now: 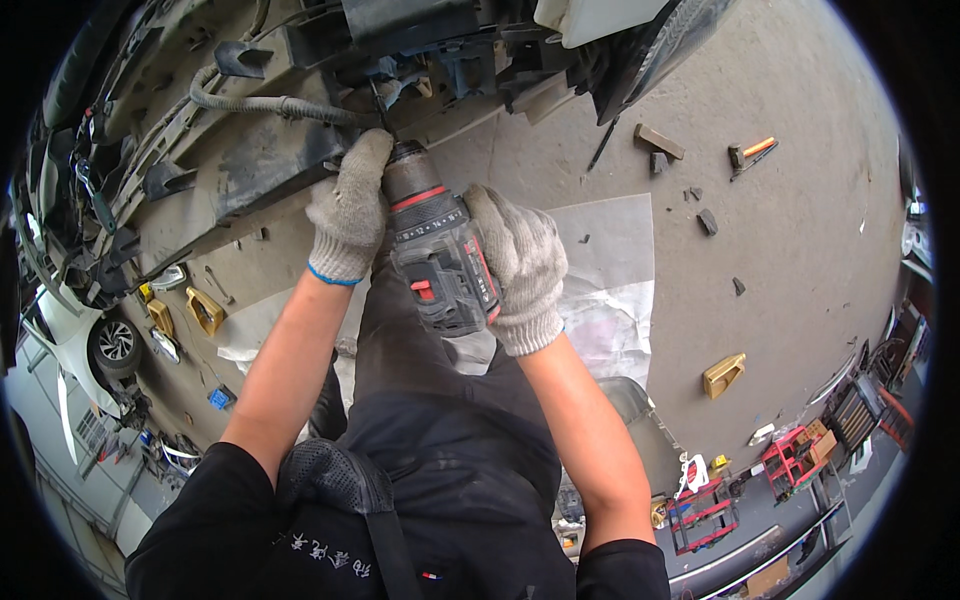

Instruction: The person uses a cordless impact driver to remove fasteners from the front end of a white car with its hood open. They then walk to a tool cart, retrieve a screwdriver, and return to the car to continue working on the front bumper area.

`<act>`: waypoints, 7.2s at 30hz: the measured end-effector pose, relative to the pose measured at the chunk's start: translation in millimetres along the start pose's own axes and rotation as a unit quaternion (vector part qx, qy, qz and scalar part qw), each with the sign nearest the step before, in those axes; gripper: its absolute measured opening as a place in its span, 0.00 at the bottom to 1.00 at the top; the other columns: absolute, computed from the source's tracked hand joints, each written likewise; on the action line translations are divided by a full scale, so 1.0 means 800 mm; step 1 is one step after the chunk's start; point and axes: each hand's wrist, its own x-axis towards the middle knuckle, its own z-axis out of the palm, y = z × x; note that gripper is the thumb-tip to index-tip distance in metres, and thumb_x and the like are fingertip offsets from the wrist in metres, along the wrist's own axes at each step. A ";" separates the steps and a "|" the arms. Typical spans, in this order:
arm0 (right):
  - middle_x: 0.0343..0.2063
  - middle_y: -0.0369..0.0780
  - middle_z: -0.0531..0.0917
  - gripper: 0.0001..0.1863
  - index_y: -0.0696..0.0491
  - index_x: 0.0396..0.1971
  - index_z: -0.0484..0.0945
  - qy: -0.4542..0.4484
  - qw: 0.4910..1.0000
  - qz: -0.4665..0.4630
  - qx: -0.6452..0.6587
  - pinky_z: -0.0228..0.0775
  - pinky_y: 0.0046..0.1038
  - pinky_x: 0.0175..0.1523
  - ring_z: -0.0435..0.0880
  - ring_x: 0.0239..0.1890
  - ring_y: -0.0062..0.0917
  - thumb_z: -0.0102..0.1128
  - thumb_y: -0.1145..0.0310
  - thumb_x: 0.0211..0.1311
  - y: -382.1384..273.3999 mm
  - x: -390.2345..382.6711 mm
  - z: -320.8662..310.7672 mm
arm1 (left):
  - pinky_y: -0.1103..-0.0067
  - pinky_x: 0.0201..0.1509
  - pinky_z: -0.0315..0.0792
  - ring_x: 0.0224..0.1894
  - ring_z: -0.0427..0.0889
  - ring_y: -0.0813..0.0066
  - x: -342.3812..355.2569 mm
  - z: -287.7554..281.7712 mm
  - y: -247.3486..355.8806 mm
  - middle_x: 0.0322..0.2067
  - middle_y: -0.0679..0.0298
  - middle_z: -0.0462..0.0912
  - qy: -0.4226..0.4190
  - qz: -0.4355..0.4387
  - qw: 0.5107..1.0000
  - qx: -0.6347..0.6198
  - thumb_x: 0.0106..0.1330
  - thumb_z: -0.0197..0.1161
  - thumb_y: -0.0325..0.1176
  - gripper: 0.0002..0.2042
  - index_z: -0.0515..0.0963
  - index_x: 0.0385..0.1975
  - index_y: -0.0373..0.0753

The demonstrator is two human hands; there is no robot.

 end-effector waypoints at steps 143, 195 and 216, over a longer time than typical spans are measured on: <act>0.42 0.40 0.84 0.29 0.55 0.54 0.75 -0.106 0.678 0.386 0.617 0.76 0.31 0.48 0.84 0.39 0.27 0.69 0.64 0.51 -0.019 -0.015 -0.018 | 0.72 0.46 0.76 0.37 0.79 0.74 0.044 -0.049 0.007 0.35 0.61 0.82 -0.354 -0.306 0.872 -0.144 0.64 0.67 0.37 0.13 0.79 0.42 0.35; 0.48 0.48 0.85 0.26 0.53 0.47 0.84 -0.382 0.627 0.665 0.134 0.77 0.34 0.55 0.85 0.51 0.37 0.61 0.58 0.46 0.349 -0.409 -0.094 | 0.70 0.56 0.74 0.49 0.82 0.58 0.258 0.079 0.293 0.45 0.50 0.84 -0.046 0.160 0.922 0.351 0.69 0.52 0.29 0.15 0.78 0.51 0.30; 0.53 0.47 0.77 0.41 0.54 0.67 0.57 -0.162 0.629 0.753 -0.106 0.75 0.44 0.54 0.79 0.54 0.41 0.64 0.51 0.60 0.750 -0.369 0.149 | 0.83 0.33 0.75 0.28 0.78 0.81 0.373 0.075 0.224 0.31 0.68 0.80 0.064 -0.100 0.957 0.264 0.77 0.45 0.42 0.16 0.78 0.40 0.39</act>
